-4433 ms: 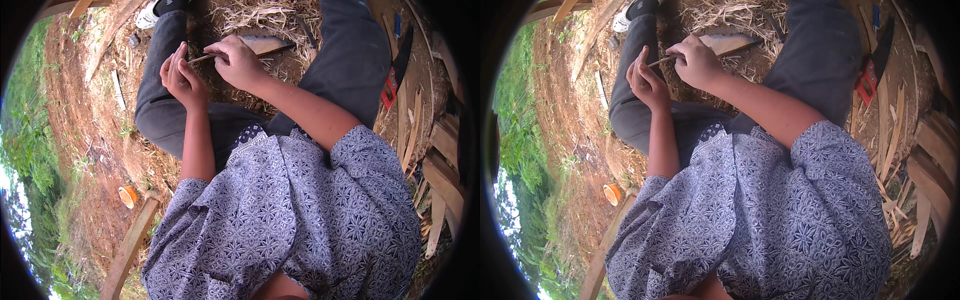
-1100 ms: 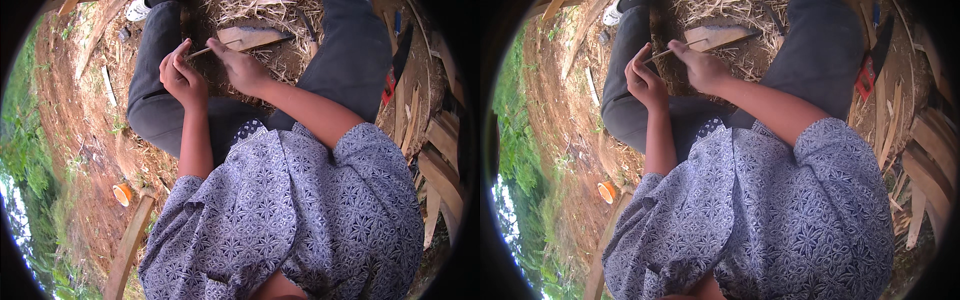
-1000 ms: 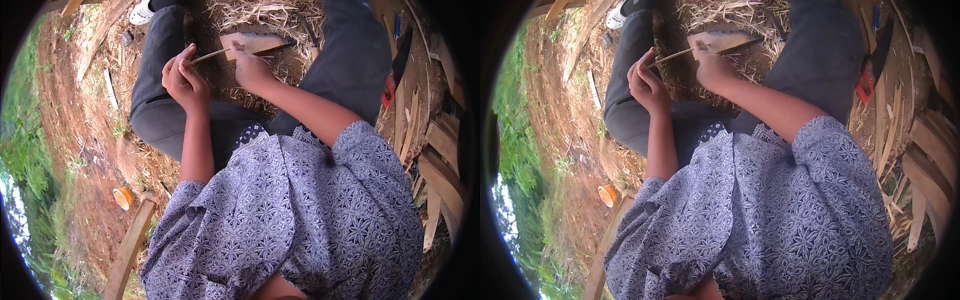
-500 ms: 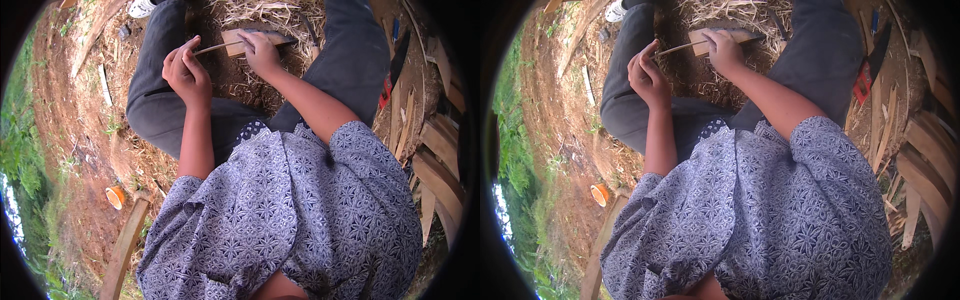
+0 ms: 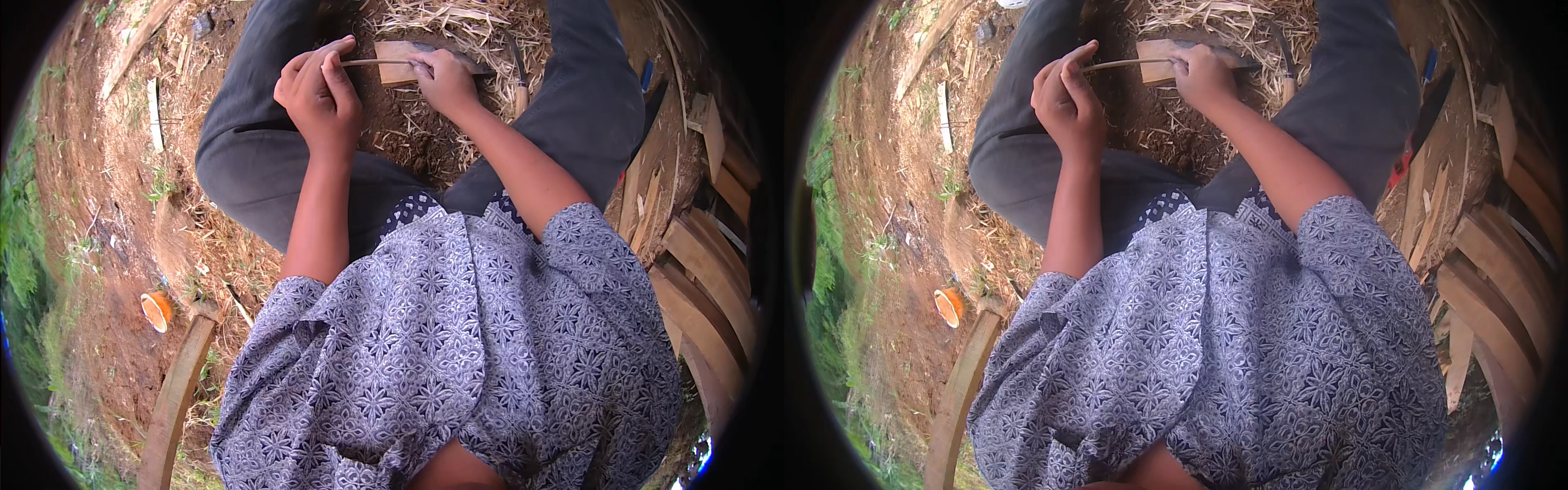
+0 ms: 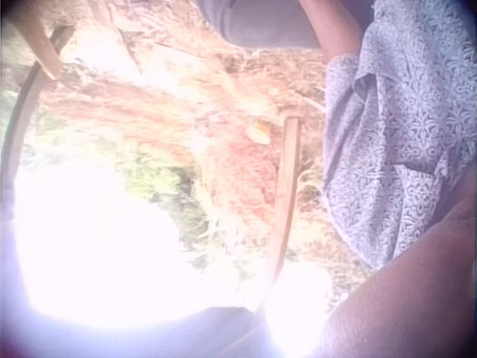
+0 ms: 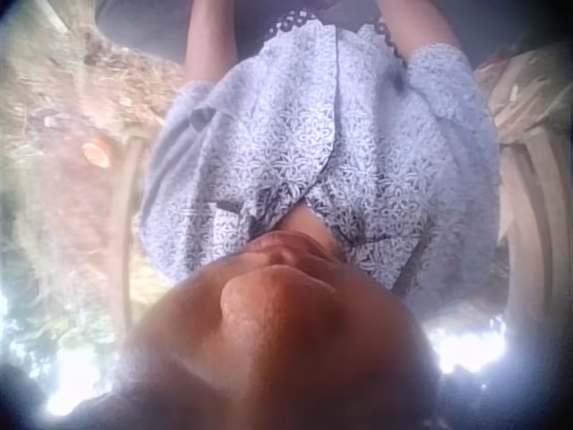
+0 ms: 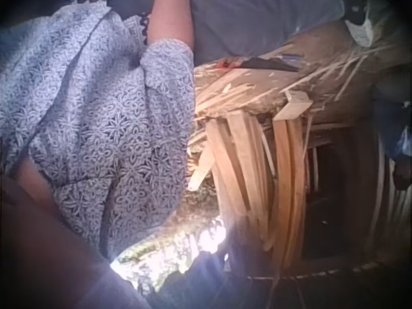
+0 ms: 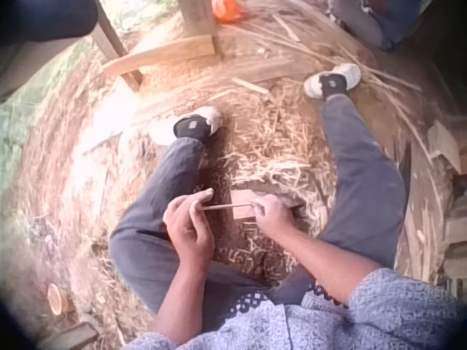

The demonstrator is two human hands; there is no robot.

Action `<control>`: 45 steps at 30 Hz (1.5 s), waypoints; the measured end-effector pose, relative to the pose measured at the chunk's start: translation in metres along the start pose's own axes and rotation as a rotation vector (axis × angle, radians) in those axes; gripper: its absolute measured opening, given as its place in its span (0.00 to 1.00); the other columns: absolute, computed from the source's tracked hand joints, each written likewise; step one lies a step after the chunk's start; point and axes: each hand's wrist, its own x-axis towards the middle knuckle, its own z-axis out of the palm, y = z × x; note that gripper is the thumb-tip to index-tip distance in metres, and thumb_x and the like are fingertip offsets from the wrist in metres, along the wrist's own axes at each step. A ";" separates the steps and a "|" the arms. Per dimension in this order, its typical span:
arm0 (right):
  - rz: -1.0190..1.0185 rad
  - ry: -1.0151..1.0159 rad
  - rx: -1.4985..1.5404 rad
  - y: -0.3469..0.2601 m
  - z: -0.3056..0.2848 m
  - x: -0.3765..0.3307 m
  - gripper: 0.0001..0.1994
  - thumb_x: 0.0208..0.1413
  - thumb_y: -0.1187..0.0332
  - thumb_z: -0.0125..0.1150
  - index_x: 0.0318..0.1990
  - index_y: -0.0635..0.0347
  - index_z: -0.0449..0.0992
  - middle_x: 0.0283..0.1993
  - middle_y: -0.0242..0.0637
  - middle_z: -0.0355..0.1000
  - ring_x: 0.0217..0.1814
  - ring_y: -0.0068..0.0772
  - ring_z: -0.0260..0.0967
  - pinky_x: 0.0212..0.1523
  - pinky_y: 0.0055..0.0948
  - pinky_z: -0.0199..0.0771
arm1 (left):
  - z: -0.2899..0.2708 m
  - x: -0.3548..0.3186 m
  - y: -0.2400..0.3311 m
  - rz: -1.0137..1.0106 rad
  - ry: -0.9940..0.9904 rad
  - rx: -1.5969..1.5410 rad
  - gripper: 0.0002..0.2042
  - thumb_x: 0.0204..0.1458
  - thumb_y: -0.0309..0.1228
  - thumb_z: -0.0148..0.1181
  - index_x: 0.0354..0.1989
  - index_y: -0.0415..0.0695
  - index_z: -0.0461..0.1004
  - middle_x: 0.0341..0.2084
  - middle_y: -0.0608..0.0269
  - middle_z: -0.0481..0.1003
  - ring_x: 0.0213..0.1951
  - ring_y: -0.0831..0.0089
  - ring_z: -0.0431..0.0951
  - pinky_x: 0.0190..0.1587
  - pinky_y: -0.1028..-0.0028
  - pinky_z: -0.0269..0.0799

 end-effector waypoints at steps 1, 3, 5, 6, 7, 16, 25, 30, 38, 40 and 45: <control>0.021 -0.027 -0.010 -0.002 -0.002 0.003 0.13 0.60 0.61 0.63 0.49 0.47 0.86 0.47 0.41 0.80 0.47 0.48 0.79 0.49 0.43 0.79 | 0.000 0.001 0.001 -0.003 0.009 0.004 0.16 0.70 0.31 0.49 0.42 0.43 0.87 0.37 0.63 0.86 0.42 0.65 0.82 0.52 0.67 0.73; 0.039 -0.106 -0.001 -0.007 -0.009 0.008 0.12 0.59 0.61 0.63 0.48 0.48 0.86 0.46 0.41 0.81 0.46 0.48 0.80 0.49 0.43 0.80 | 0.000 0.001 0.001 -0.010 0.026 0.010 0.15 0.69 0.31 0.50 0.42 0.43 0.87 0.36 0.63 0.86 0.42 0.65 0.82 0.51 0.67 0.73; 0.056 -0.146 0.008 -0.010 -0.012 0.011 0.12 0.58 0.61 0.63 0.47 0.49 0.87 0.44 0.41 0.82 0.45 0.48 0.80 0.49 0.43 0.80 | -0.001 0.003 0.002 -0.010 0.023 0.012 0.15 0.69 0.31 0.51 0.42 0.43 0.87 0.36 0.63 0.86 0.41 0.65 0.82 0.50 0.67 0.73; 0.061 -0.147 0.012 -0.009 -0.013 0.014 0.12 0.58 0.62 0.63 0.47 0.50 0.87 0.44 0.42 0.82 0.45 0.47 0.80 0.49 0.42 0.80 | -0.001 0.003 0.002 -0.010 0.023 0.012 0.15 0.69 0.31 0.51 0.42 0.43 0.87 0.36 0.63 0.86 0.40 0.65 0.82 0.49 0.67 0.73; 0.067 -0.147 0.015 -0.008 -0.013 0.017 0.12 0.57 0.62 0.63 0.46 0.50 0.87 0.43 0.42 0.82 0.45 0.47 0.80 0.49 0.42 0.80 | -0.001 0.003 0.002 -0.007 0.023 0.005 0.14 0.69 0.30 0.51 0.42 0.43 0.87 0.35 0.63 0.86 0.40 0.65 0.82 0.49 0.67 0.74; -0.064 -0.147 0.042 -0.004 -0.017 0.018 0.12 0.56 0.65 0.63 0.44 0.55 0.87 0.45 0.47 0.82 0.45 0.47 0.81 0.49 0.41 0.80 | -0.005 0.000 0.005 0.013 0.002 0.029 0.14 0.66 0.27 0.51 0.41 0.45 0.87 0.36 0.65 0.86 0.40 0.65 0.81 0.49 0.67 0.73; -0.334 0.028 0.215 -0.063 -0.035 -0.002 0.11 0.61 0.65 0.64 0.44 0.61 0.85 0.42 0.46 0.83 0.41 0.42 0.81 0.45 0.37 0.79 | -0.007 -0.008 0.006 -0.048 -0.030 -0.025 0.11 0.65 0.30 0.54 0.42 0.52 0.86 0.41 0.76 0.86 0.45 0.71 0.78 0.55 0.66 0.58; -0.100 -0.137 0.133 -0.013 -0.017 0.014 0.11 0.61 0.66 0.64 0.47 0.58 0.86 0.43 0.48 0.80 0.46 0.50 0.79 0.49 0.40 0.77 | -0.006 -0.006 0.008 -0.059 -0.033 -0.041 0.12 0.66 0.30 0.53 0.41 0.52 0.86 0.40 0.75 0.85 0.45 0.70 0.78 0.55 0.66 0.59; -0.168 -0.084 0.170 -0.015 -0.020 0.012 0.12 0.62 0.65 0.64 0.48 0.57 0.86 0.44 0.47 0.82 0.46 0.46 0.81 0.50 0.39 0.78 | -0.010 0.003 0.012 -0.031 -0.023 0.026 0.16 0.69 0.30 0.48 0.41 0.43 0.86 0.38 0.63 0.86 0.42 0.64 0.82 0.51 0.66 0.74; -0.267 -0.065 0.278 -0.060 -0.035 -0.007 0.12 0.62 0.64 0.63 0.48 0.58 0.86 0.46 0.47 0.83 0.47 0.44 0.81 0.52 0.38 0.78 | -0.011 -0.003 0.010 -0.050 -0.022 0.012 0.16 0.69 0.30 0.48 0.41 0.43 0.86 0.38 0.63 0.86 0.42 0.64 0.82 0.51 0.66 0.74; -0.010 -0.191 0.123 0.020 -0.027 0.026 0.12 0.59 0.63 0.65 0.47 0.54 0.87 0.45 0.43 0.84 0.47 0.43 0.81 0.50 0.38 0.79 | -0.012 0.001 0.013 -0.044 -0.042 0.022 0.16 0.70 0.30 0.48 0.42 0.42 0.86 0.38 0.63 0.86 0.42 0.64 0.82 0.50 0.67 0.74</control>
